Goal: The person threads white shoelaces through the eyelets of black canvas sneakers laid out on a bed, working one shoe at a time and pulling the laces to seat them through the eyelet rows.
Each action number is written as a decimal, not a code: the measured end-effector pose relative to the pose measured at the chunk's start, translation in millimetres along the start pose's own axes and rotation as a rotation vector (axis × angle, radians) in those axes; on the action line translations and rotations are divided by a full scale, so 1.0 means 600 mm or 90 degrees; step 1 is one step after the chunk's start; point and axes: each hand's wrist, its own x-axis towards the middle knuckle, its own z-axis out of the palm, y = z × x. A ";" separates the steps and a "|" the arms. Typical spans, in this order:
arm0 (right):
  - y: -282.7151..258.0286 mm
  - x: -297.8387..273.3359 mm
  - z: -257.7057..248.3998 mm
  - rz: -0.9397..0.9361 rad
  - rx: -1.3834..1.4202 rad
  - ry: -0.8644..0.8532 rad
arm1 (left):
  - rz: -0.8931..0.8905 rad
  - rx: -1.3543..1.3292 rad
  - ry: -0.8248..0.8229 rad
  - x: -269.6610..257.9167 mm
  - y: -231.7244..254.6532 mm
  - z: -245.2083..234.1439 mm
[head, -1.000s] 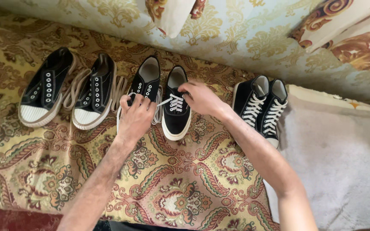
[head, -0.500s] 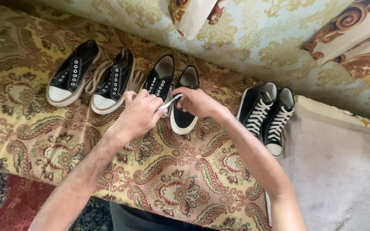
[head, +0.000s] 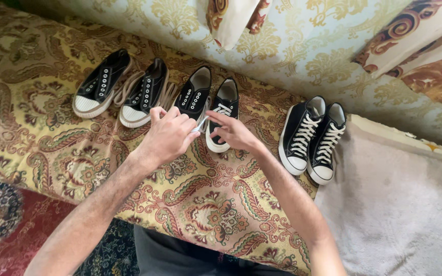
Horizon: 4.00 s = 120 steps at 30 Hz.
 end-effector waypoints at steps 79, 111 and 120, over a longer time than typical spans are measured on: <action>-0.208 -0.213 0.239 -0.278 0.051 0.060 | -0.049 -0.198 0.216 -0.209 0.052 -0.152; -0.122 -0.344 0.039 -0.269 0.320 0.421 | 0.186 -0.364 0.197 0.052 0.176 -0.011; -0.072 -0.349 -0.012 -0.260 0.510 0.218 | 0.135 -0.363 0.153 0.022 0.152 0.008</action>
